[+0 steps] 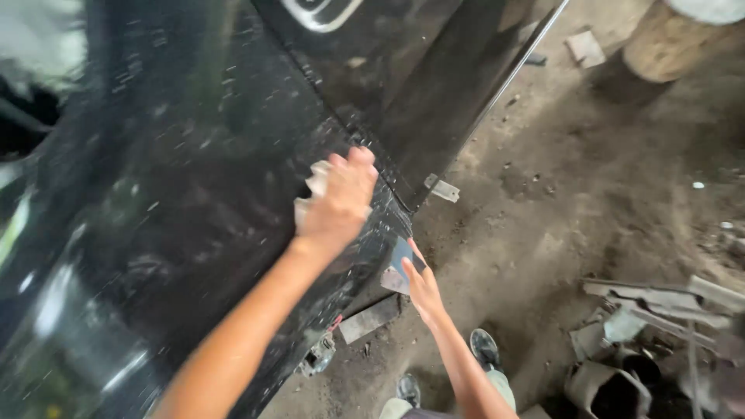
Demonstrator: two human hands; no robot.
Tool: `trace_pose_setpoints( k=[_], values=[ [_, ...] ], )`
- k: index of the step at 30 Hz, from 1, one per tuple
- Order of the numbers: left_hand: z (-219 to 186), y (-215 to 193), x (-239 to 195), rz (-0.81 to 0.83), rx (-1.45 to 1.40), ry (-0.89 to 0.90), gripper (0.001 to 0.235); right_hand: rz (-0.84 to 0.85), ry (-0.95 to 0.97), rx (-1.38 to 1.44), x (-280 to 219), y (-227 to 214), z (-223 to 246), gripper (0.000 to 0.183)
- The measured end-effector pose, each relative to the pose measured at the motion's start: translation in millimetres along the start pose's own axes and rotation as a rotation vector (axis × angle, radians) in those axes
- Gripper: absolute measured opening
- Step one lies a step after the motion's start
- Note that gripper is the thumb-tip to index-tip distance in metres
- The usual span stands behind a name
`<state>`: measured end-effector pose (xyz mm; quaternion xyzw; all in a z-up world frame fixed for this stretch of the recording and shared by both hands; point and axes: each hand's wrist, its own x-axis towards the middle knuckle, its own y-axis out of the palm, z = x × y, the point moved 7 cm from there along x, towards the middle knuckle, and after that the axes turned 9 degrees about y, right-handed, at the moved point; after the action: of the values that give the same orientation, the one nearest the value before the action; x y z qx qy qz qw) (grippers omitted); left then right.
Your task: The person sands the side panel and hood of a black car using a sanding block and a cloth. They wipe the surface with the cloth and dip it into a bucket of water before continuing to sand the car's exterior.
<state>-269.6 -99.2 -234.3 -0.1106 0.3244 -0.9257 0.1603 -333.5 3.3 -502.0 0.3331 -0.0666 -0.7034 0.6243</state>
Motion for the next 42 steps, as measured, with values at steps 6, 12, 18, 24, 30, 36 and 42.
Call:
trace_pose_setpoints(
  k=[6,12,18,24,30,36,42],
  values=[
    [-151.0,153.7,34.2,0.183,-0.113,0.013,0.061,-0.057,0.126,-0.011,23.7,-88.3,-39.0,0.060],
    [-254.8,241.7,30.1,0.250,-0.529,-0.292,0.053,-0.165,0.191,-0.220,14.2,-173.9,-47.2,0.055],
    [-246.5,172.4,17.2,0.086,-1.363,-0.786,0.042,-0.229,0.285,-0.204,7.0,-199.6,-31.2,0.045],
    [-217.9,119.8,-36.4,0.040,-2.023,-1.490,0.039,-0.184,0.165,-0.313,3.5,-139.8,33.9,0.039],
    [-207.7,100.6,-61.9,-0.077,-2.098,-1.412,0.026,-0.317,0.089,-0.793,-17.6,-84.6,66.8,0.032],
    [-166.8,69.0,-65.7,0.087,-1.893,-1.342,0.028,-0.183,0.048,-0.641,-27.6,-37.7,38.9,0.029],
    [-156.1,64.2,-69.9,-0.043,-1.730,-1.344,0.017,0.029,0.007,-0.676,-32.0,-16.6,16.9,0.032]
  ],
)
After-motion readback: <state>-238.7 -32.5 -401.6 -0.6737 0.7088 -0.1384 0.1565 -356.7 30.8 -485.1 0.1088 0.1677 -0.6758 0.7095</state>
